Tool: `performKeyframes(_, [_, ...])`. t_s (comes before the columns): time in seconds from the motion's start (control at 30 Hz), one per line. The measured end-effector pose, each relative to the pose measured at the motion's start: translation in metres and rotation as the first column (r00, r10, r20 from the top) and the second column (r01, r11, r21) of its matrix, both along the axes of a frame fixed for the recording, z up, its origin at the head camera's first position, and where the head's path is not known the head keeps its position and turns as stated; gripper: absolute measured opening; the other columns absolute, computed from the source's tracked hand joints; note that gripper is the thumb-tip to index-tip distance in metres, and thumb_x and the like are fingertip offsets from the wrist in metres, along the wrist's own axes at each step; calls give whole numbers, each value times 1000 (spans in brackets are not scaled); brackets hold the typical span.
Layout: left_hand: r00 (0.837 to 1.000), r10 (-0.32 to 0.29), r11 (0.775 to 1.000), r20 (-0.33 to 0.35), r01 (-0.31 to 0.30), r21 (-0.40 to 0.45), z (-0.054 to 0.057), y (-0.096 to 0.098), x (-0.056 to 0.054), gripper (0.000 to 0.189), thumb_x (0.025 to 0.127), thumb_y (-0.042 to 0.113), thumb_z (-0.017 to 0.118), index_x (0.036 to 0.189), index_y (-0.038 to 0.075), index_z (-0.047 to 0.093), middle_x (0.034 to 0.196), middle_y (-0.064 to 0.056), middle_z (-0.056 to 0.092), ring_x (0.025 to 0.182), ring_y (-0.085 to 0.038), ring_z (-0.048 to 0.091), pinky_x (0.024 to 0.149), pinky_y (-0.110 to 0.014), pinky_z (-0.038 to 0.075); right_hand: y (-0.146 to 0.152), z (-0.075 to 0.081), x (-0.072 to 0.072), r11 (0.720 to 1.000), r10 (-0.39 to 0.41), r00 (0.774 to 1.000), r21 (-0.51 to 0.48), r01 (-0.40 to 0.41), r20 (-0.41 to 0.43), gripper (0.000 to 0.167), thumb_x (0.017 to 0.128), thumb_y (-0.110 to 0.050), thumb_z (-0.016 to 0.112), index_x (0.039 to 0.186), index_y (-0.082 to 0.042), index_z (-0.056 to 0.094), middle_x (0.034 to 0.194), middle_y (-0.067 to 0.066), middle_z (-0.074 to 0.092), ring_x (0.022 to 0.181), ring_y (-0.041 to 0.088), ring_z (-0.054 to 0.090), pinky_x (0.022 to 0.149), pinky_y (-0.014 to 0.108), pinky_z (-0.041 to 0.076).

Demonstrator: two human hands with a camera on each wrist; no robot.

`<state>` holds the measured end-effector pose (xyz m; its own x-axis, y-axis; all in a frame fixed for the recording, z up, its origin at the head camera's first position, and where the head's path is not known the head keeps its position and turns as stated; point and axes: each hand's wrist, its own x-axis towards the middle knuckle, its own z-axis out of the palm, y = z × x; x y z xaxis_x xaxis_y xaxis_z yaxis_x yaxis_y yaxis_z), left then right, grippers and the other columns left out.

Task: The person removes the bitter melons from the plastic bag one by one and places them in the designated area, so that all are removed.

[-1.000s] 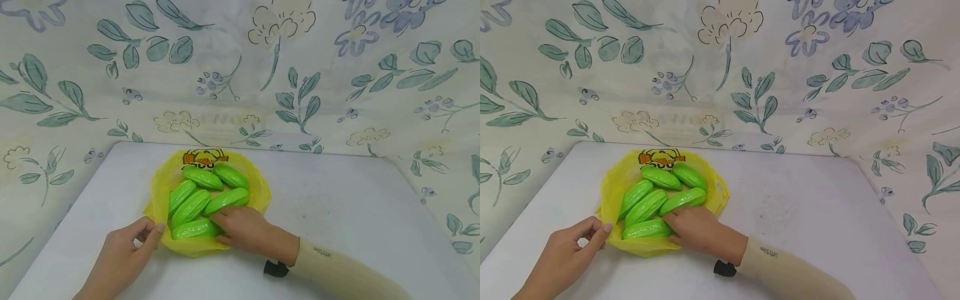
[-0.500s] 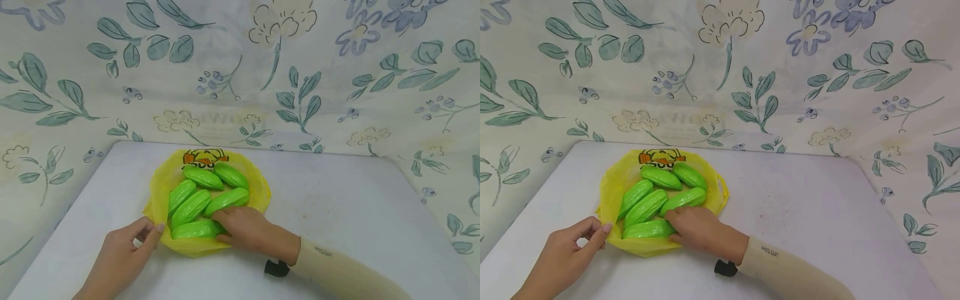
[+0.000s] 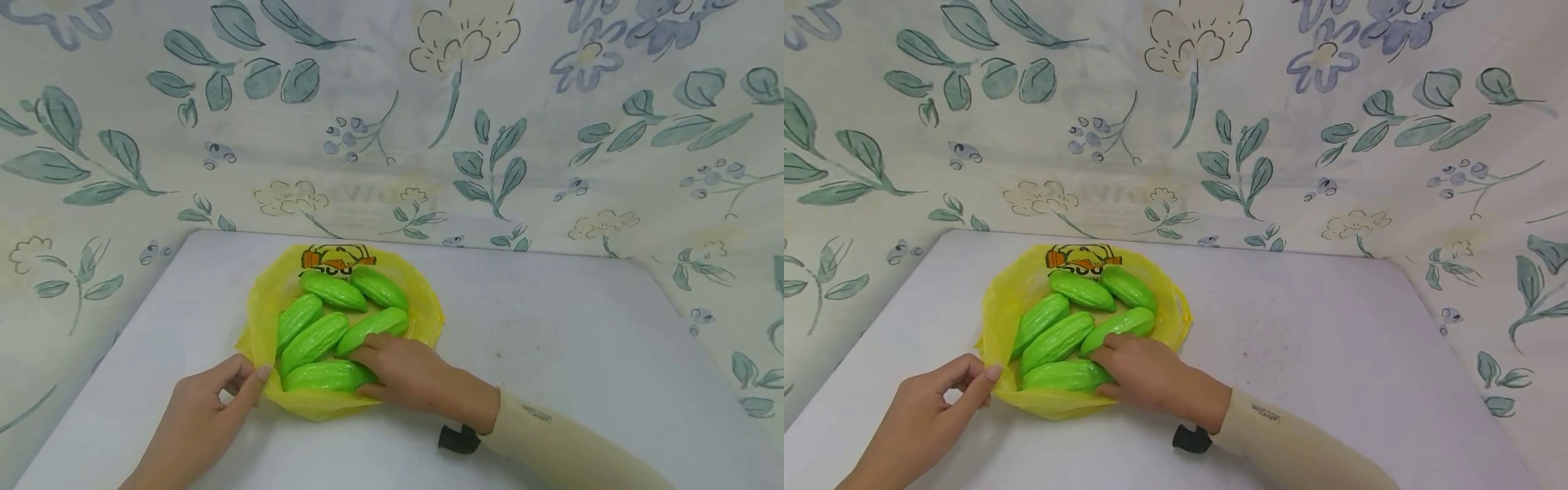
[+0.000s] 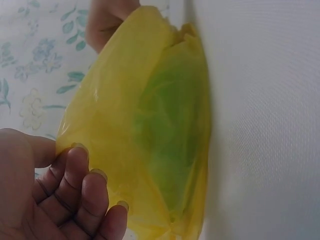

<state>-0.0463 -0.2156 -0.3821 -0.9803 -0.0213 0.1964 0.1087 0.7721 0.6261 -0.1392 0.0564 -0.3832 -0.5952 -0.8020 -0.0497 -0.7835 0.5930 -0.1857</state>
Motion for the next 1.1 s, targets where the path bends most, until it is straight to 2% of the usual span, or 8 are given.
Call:
performKeyframes(0.2, [999, -5, 1000, -50, 6, 17, -2, 0, 1, 25, 104, 24, 69, 81, 20, 60, 69, 15, 60, 61, -5, 48, 51, -25, 42, 7, 6, 2, 999, -20, 1000, -41, 20, 4, 45, 98, -38, 75, 134, -13, 66, 123, -2, 68, 111, 8, 63, 92, 24, 52])
performKeyframes(0.67, [999, -1, 1000, -53, 2, 21, -2, 0, 0, 24, 103, 23, 71, 81, 21, 60, 69, 15, 60, 61, -5, 49, 52, -25, 43, 28, 15, 7, 986, -55, 997, -160, 46, -47, 49, 99, -37, 76, 137, -8, 65, 128, 4, 69, 118, 18, 65, 98, 30, 53])
performKeyframes(0.93, [999, 2, 1000, -35, -2, 19, -2, 0, 0, 24, 104, 25, 70, 82, 21, 60, 70, 15, 60, 63, -5, 49, 53, -25, 42, 40, 18, 10, 962, -104, 992, -260, 83, -65, 52, 98, -37, 77, 137, -6, 65, 128, 6, 69, 119, 20, 64, 100, 34, 53])
performKeyframes(1.1, [998, -4, 1000, -62, 5, 21, -2, 1, 1, 24, 103, 22, 70, 81, 22, 60, 69, 15, 60, 63, -5, 50, 53, -24, 42, 50, 20, 13, 941, -138, 987, -321, 105, -80, 52, 97, -36, 78, 136, -4, 66, 126, 7, 70, 117, 20, 65, 99, 34, 53])
